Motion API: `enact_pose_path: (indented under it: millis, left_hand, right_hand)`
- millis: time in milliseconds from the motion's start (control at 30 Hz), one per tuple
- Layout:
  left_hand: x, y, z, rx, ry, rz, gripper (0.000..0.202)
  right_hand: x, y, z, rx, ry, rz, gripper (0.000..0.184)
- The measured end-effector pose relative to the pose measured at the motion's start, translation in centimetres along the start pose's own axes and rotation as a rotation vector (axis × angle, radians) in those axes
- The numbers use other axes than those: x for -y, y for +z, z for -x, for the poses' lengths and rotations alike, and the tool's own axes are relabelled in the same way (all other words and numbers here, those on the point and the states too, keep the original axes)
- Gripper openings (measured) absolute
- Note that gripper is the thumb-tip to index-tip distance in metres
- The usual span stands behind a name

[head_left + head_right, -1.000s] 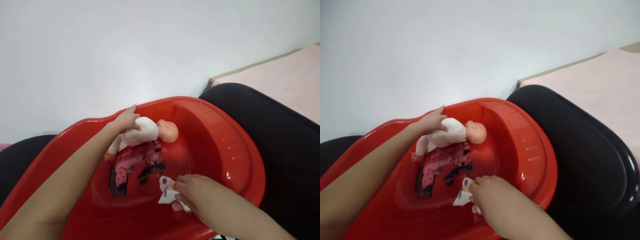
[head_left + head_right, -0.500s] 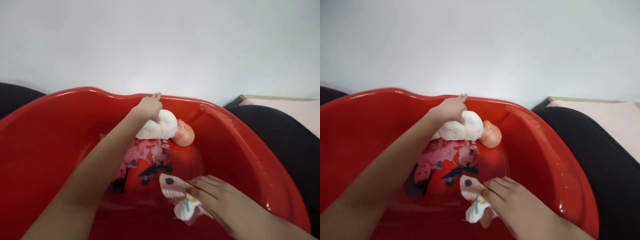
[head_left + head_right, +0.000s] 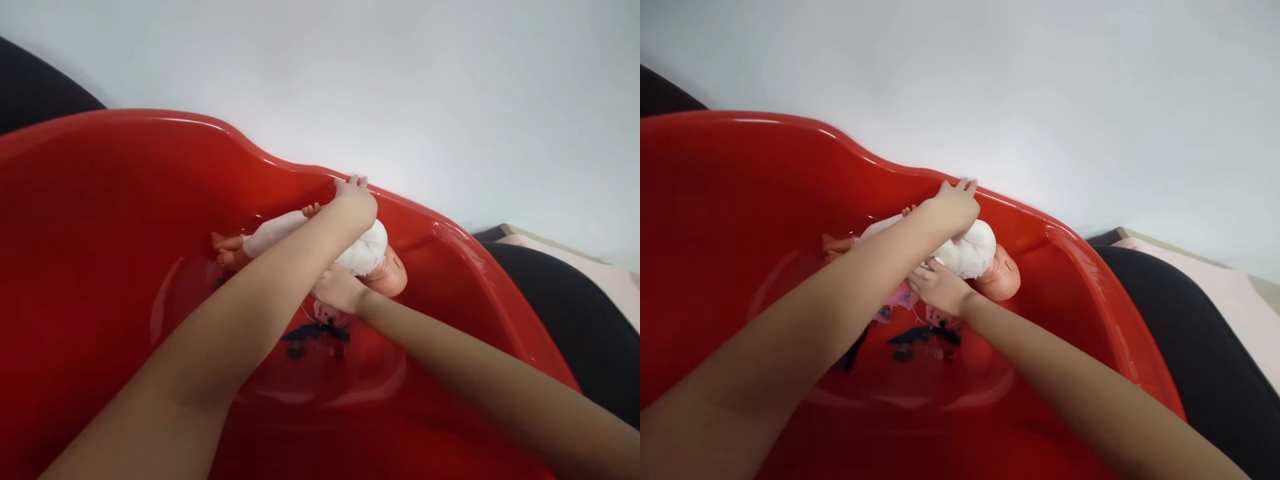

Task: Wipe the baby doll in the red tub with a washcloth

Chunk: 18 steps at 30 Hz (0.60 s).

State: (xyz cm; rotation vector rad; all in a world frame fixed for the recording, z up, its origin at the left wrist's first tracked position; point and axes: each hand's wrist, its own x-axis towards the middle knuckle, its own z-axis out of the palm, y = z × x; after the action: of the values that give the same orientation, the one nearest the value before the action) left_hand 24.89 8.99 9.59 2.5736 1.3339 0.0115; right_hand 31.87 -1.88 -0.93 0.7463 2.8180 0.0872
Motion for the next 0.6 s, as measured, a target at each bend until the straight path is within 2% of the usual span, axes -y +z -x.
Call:
enact_pose_path:
  millis: [133, 233, 300, 433, 533, 600]
  left_hand:
    - [-0.2, 0.2, -0.4, 0.033, -0.015, -0.058, 0.085]
    - [-0.1, 0.6, -0.7, 0.030, -0.004, -0.075, 0.094]
    - [0.1, 0.9, -0.9, 0.013, -0.003, -0.088, 0.095]
    - [0.2, 1.0, -0.8, -0.007, -0.001, -0.022, 0.095]
    - [0.1, 0.6, -0.4, -0.020, -0.010, 0.061, 0.092]
    - [0.0, 0.4, 0.0, -0.005, -0.007, 0.051, 0.097]
  right_hand:
    - [-0.5, 2.0, 5.0, -0.002, -0.049, 0.295, 0.042]
    - [-1.8, 2.1, 9.6, 0.003, -0.042, 0.379, 0.043]
    - [-2.9, 0.9, 12.3, 0.014, -0.050, 0.392, 0.043]
    - [-4.8, -3.3, 16.0, 0.053, 0.003, 0.401, 0.040]
    - [-5.0, -5.5, 16.9, 0.020, 0.139, 0.461, 0.037]
    - [-4.2, -5.4, 16.7, 0.009, 0.211, 0.463, 0.037]
